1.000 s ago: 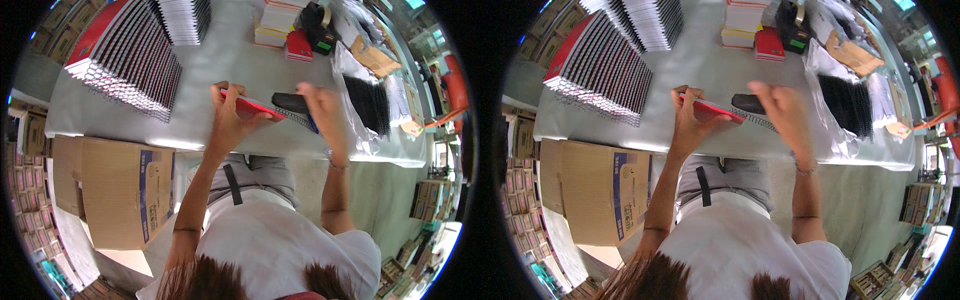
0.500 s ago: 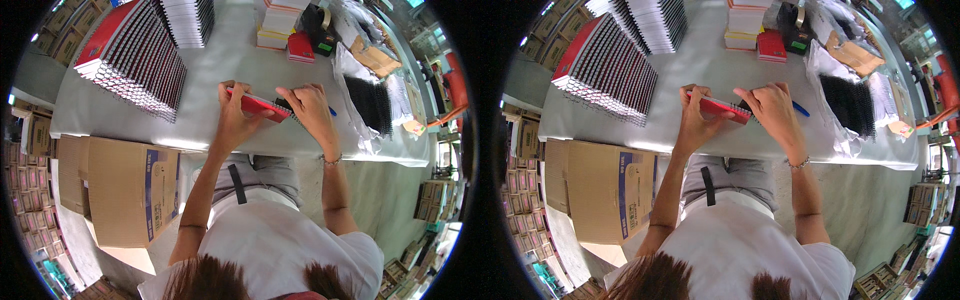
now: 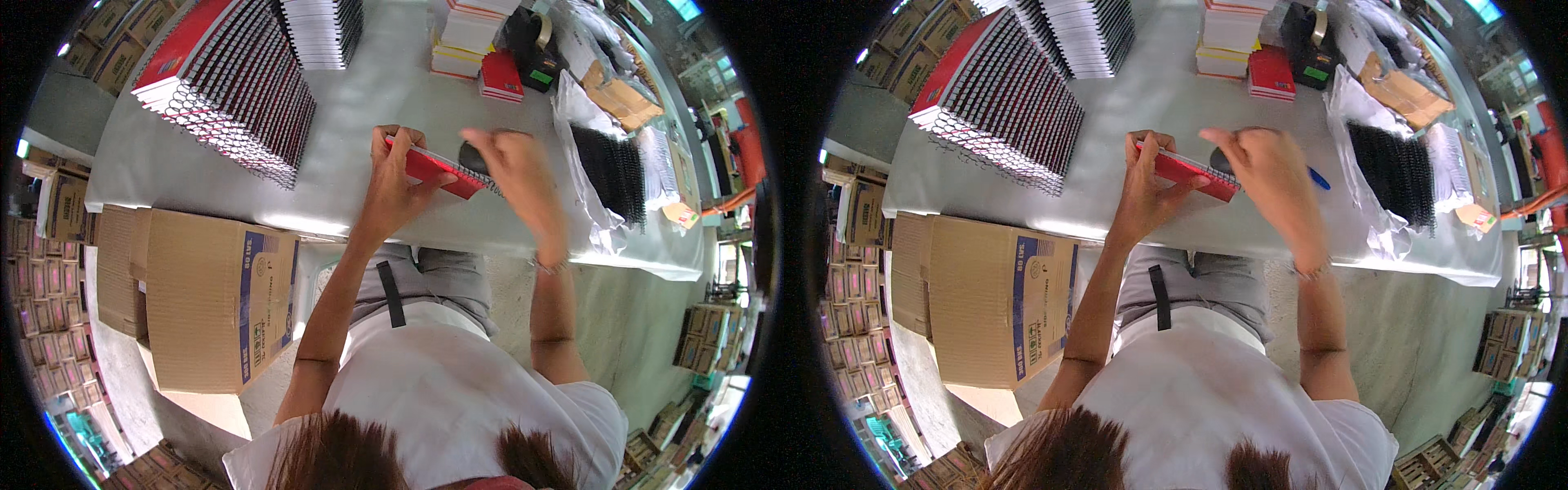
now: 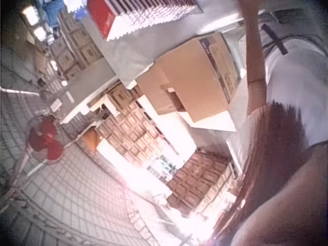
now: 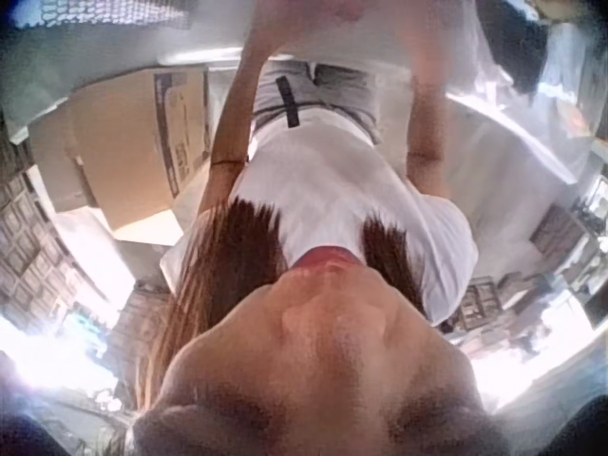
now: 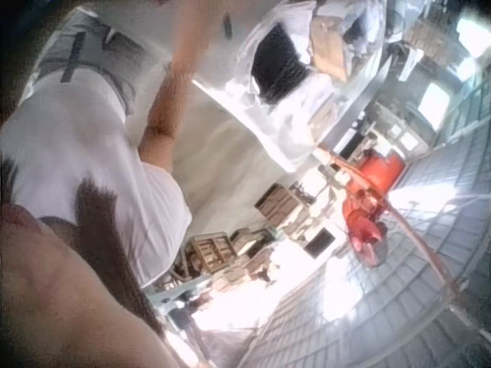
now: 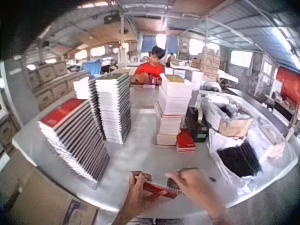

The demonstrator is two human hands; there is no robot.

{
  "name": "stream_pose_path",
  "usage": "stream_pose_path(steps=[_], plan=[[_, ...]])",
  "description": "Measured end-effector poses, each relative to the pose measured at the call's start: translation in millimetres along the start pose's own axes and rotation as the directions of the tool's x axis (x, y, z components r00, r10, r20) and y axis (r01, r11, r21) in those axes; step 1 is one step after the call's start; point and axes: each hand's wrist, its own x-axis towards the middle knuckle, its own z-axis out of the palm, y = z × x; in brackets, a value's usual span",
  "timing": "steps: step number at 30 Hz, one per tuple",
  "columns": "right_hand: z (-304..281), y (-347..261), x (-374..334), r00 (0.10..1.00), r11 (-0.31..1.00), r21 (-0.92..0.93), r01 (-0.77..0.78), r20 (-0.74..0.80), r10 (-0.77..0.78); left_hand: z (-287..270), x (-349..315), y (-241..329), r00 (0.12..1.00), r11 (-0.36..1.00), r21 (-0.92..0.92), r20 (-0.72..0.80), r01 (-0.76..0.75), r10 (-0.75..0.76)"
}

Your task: The person assembles spiral notebooks by inserting a spiral wire into the punched holes of a stack of papers and a cover, then using a tool to crimp or secure the wire ends.

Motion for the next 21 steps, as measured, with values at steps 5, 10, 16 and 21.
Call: stream_pose_path(steps=[5, 10, 16, 21], plan=[[-3.3, 7.8, -0.8, 0.961, 0.904, 0.376, -0.202, -0.100, 0.257, 1.4, 0.3, 4.1, 0.995, 0.992, -0.083, -0.034, 0.090, -0.093], [17.8, 21.1, 2.9, 0.989, 0.996, -0.022, 0.091, 0.117, -0.088, 4.7, -0.4, 4.1, 0.996, 0.993, -0.079, -0.004, 0.086, -0.086], [-17.4, 5.8, 1.9, 0.981, 0.934, 0.305, -0.188, 0.005, 0.196, 1.5, -1.5, 3.4, 0.999, 0.998, -0.056, -0.029, 0.021, -0.023], [24.7, 23.3, -0.7, 0.999, 0.998, -0.066, -0.008, -0.040, 0.005, 7.2, 0.5, 2.0, 0.998, 0.995, -0.087, -0.049, 0.043, -0.048]])
